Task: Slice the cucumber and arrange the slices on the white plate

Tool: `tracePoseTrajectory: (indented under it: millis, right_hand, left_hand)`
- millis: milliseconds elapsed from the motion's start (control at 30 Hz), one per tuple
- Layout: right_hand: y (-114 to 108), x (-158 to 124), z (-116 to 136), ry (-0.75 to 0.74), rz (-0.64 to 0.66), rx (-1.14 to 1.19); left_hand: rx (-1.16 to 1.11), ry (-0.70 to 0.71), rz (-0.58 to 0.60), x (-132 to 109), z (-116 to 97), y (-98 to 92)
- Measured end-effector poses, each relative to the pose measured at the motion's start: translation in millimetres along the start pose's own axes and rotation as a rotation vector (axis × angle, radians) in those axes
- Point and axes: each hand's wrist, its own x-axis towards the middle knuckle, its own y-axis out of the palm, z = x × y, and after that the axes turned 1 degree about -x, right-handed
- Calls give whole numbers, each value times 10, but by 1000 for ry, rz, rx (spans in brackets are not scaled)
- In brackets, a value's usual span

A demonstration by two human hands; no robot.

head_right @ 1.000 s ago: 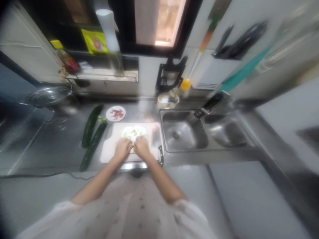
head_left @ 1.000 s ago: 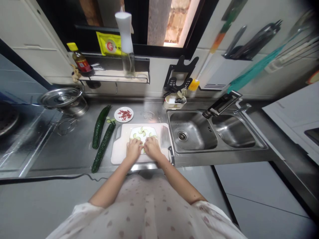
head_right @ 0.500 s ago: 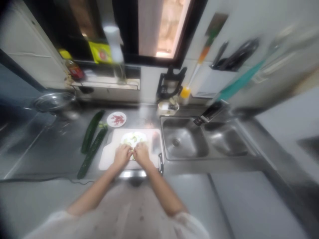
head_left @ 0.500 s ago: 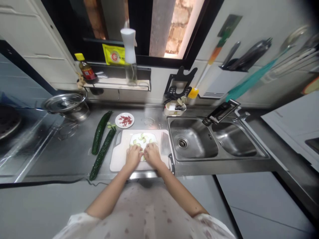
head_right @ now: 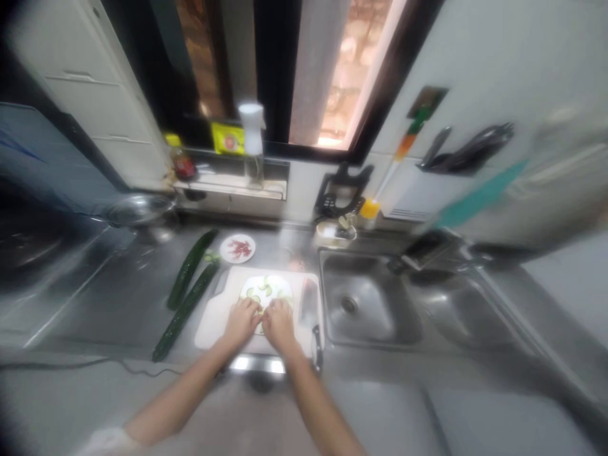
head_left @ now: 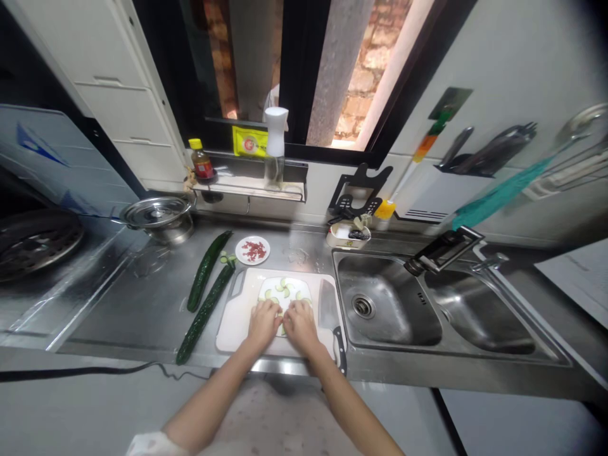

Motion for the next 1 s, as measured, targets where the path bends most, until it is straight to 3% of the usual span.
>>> tracePoseTrajectory:
  millis: [200, 400, 567, 733, 1000]
  right_hand:
    - [-101, -21, -63, 39, -140, 140]
    - [-219, -48, -126, 41, -227, 211]
    - [-245, -91, -119, 33, -251, 244]
    - [-270, -90, -119, 51, -254, 256]
    - [-343, -104, -96, 45, -272, 226]
  left_hand:
    - [-162, -58, -99, 99, 83, -62]
    - [-329, -179, -330, 467, 385, -228]
    - [-319, -316, -419, 781, 604, -383]
    - [-231, -417, -380, 1062, 694, -494]
    - [-53, -445, -204, 1502, 815, -563]
